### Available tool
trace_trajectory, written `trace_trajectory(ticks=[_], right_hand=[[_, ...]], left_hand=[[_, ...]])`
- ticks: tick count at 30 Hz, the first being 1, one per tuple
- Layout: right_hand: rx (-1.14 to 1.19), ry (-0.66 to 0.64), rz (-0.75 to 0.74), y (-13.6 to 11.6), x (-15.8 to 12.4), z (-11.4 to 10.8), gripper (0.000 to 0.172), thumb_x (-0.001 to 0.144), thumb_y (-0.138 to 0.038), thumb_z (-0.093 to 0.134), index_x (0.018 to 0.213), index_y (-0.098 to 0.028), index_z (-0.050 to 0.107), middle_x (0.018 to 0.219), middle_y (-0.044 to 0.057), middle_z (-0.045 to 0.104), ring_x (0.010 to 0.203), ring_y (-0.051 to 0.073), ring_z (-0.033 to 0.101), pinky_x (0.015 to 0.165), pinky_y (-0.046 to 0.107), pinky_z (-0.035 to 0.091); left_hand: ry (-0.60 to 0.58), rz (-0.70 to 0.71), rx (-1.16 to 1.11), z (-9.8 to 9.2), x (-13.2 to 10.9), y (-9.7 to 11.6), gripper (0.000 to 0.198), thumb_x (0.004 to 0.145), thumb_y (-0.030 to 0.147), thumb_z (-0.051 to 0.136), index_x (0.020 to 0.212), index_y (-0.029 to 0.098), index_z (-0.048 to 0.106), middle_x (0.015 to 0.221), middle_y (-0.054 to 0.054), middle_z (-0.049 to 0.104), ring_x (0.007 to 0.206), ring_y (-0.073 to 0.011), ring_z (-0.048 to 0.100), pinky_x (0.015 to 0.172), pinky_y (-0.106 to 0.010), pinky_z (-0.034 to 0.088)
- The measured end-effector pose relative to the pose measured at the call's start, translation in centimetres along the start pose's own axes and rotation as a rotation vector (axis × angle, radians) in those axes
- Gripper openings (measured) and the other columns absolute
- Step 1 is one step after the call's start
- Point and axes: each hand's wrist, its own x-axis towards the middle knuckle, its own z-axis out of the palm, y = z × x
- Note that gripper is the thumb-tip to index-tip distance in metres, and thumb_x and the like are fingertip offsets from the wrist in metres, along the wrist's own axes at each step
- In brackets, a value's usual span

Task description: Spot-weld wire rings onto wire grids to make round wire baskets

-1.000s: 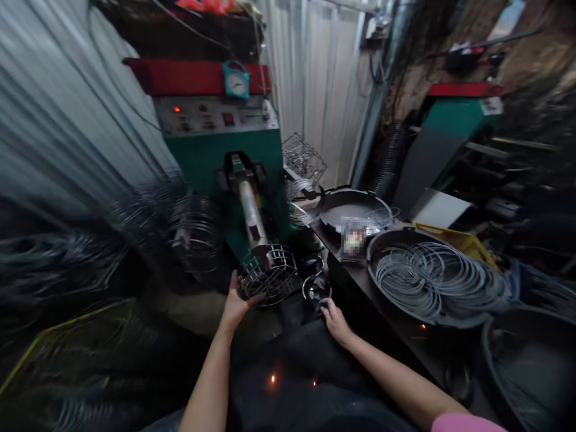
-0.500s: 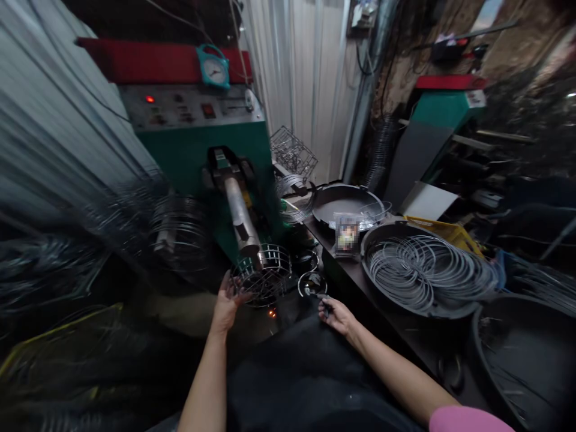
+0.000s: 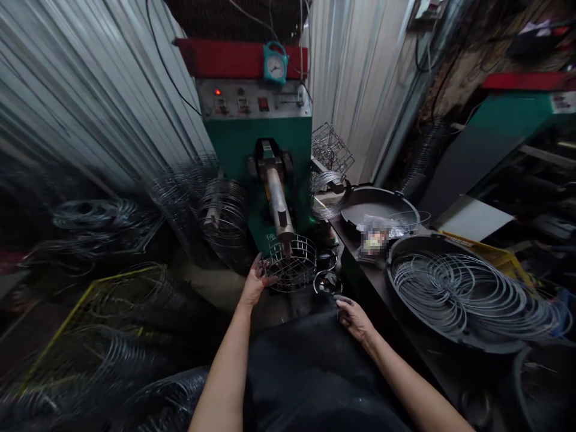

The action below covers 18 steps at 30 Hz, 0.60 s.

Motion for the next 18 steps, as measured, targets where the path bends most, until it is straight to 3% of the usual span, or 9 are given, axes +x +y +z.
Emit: trace_trajectory(ticks=[3, 5, 7, 9, 13, 18], right_hand=[[-0.347, 0.031, -0.149, 0.3, -0.6, -0.2, 0.026, 0.064, -0.033, 0.068, 0.084, -0.016, 0.069, 0.057, -0.003, 0.057, 0.041, 0.005, 0.039, 0.041, 0.019, 0.03], [-0.587, -0.001, -0.273, 0.8, -1.1, -0.7, 0.019, 0.068, -0.03, 0.064, 0.08, -0.017, 0.07, 0.068, 0.002, 0.065, 0.057, 0.012, 0.054, 0.055, 0.023, 0.042], [-0.801, -0.063, -0.383, 1.3, -1.7, -1.4, 0.016, 0.072, -0.026, 0.059, 0.081, -0.018, 0.07, 0.079, 0.005, 0.069, 0.074, 0.017, 0.061, 0.07, 0.028, 0.047], [-0.98, -0.131, -0.462, 1.9, -2.2, -2.1, 0.019, 0.077, -0.023, 0.054, 0.086, -0.018, 0.07, 0.087, 0.008, 0.069, 0.082, 0.018, 0.062, 0.077, 0.03, 0.046], [-1.219, -0.212, -0.541, 2.4, -2.5, -3.1, 0.023, 0.08, -0.018, 0.051, 0.097, -0.019, 0.067, 0.095, 0.009, 0.067, 0.086, 0.017, 0.062, 0.078, 0.028, 0.047], [-1.249, -0.195, -0.602, 2.4, -2.0, -4.0, 0.023, 0.081, -0.017, 0.051, 0.096, -0.022, 0.067, 0.091, 0.008, 0.067, 0.083, 0.018, 0.062, 0.075, 0.028, 0.047]], left_hand=[[0.009, 0.003, 0.006, -0.2, 0.1, -0.1, 0.097, 0.043, 0.018, 0.082, 0.131, 0.029, 0.041, 0.119, -0.006, 0.055, 0.117, -0.022, 0.048, 0.096, -0.034, 0.043], [0.025, 0.0, 0.019, -0.4, 0.1, -0.2, 0.096, 0.043, 0.018, 0.082, 0.13, 0.03, 0.042, 0.116, -0.005, 0.055, 0.116, -0.0214, 0.049, 0.094, -0.033, 0.044], [0.035, -0.012, 0.025, -0.6, 0.2, -0.4, 0.095, 0.043, 0.017, 0.082, 0.128, 0.032, 0.043, 0.112, -0.003, 0.056, 0.114, -0.0202, 0.05, 0.092, -0.031, 0.045], [0.037, -0.021, 0.018, -0.8, 0.2, -0.5, 0.095, 0.042, 0.016, 0.083, 0.127, 0.033, 0.043, 0.109, -0.001, 0.056, 0.112, -0.0189, 0.051, 0.089, -0.029, 0.046], [0.046, -0.016, 0.006, -0.7, -0.3, 0.0, 0.095, 0.041, 0.017, 0.083, 0.125, 0.035, 0.043, 0.105, 0.001, 0.057, 0.103, -0.0167, 0.054, 0.084, -0.028, 0.048], [0.061, 0.006, 0.018, -0.5, -2.4, 1.5, 0.087, 0.039, 0.019, 0.084, 0.117, 0.035, 0.049, 0.106, 0.002, 0.056, 0.099, -0.0146, 0.055, 0.081, -0.025, 0.049]])
